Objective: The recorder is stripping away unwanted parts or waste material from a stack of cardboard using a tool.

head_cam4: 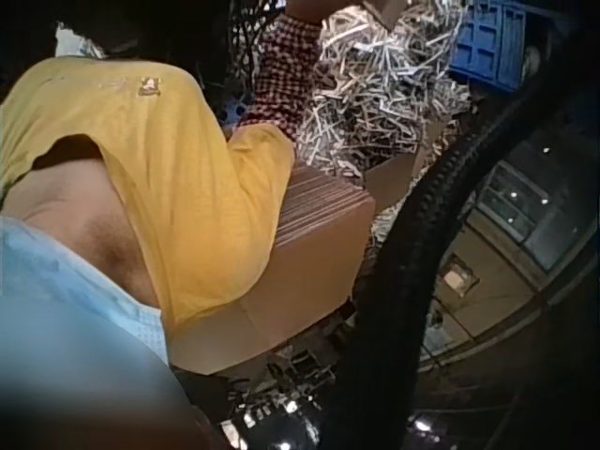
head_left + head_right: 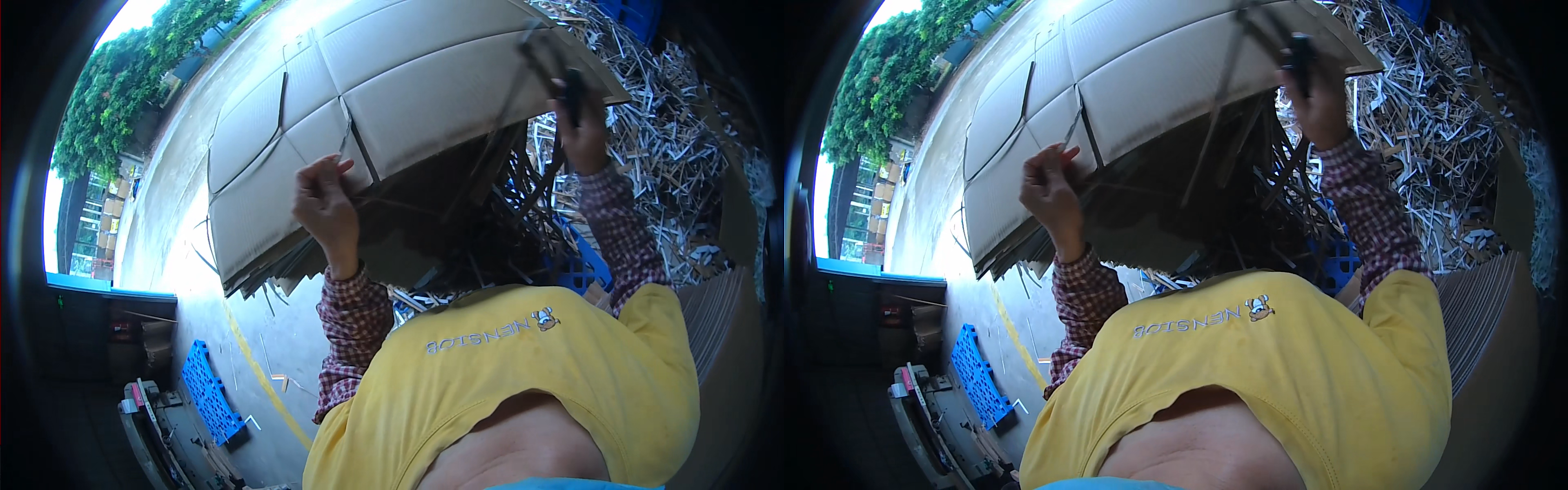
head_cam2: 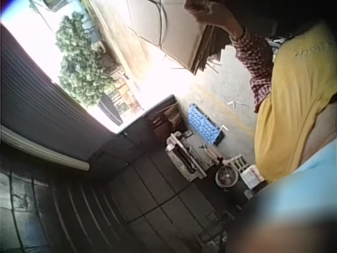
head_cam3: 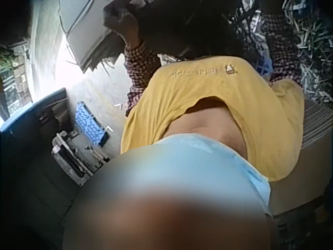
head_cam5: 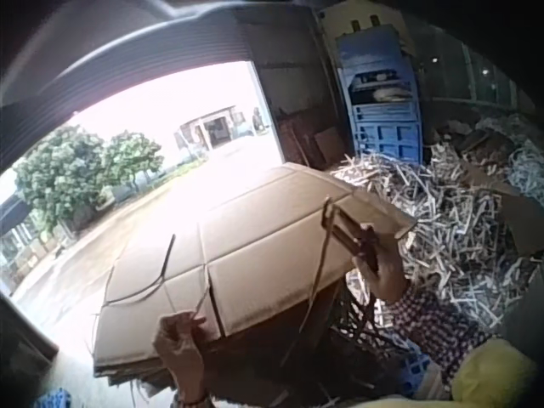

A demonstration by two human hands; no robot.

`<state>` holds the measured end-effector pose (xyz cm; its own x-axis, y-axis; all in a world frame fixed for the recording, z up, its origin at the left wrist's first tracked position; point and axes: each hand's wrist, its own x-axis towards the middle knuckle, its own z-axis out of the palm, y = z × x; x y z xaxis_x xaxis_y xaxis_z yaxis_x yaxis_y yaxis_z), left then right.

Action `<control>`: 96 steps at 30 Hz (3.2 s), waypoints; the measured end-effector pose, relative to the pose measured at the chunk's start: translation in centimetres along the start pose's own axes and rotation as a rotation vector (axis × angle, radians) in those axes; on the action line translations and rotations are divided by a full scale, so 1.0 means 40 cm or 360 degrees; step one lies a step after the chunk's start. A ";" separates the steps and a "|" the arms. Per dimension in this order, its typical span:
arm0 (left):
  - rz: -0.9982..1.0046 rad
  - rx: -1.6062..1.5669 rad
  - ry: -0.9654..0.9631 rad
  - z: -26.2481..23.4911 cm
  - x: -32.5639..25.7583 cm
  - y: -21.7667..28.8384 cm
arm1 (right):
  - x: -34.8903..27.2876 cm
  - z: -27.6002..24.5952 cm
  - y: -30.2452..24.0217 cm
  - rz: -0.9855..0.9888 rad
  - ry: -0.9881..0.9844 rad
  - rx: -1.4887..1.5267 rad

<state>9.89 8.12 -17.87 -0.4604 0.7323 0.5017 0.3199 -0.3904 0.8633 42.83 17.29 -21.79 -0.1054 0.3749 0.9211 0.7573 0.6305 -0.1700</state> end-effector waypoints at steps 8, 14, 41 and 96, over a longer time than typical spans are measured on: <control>0.0180 -0.1180 -0.0808 -0.189 -0.014 0.017 | 0.046 0.124 -0.009 -0.0031 -0.0235 -0.0343; 0.0925 0.1212 -0.0281 -0.111 -0.058 -0.021 | 0.097 0.189 0.021 -0.0167 0.0073 -0.0249; 0.0454 0.0579 0.0143 -0.031 0.051 -0.031 | 0.148 0.310 -0.098 -0.0198 -0.0282 -0.0161; 0.0807 0.1722 -0.0008 -0.181 -0.091 0.012 | 0.181 0.199 -0.169 -0.0103 -0.0015 0.0339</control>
<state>5.71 1.23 -18.88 -0.0777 0.6333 0.7700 0.9968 0.0351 0.0717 31.82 21.15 -16.75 -0.1561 0.3344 0.9294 0.5958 0.7824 -0.1815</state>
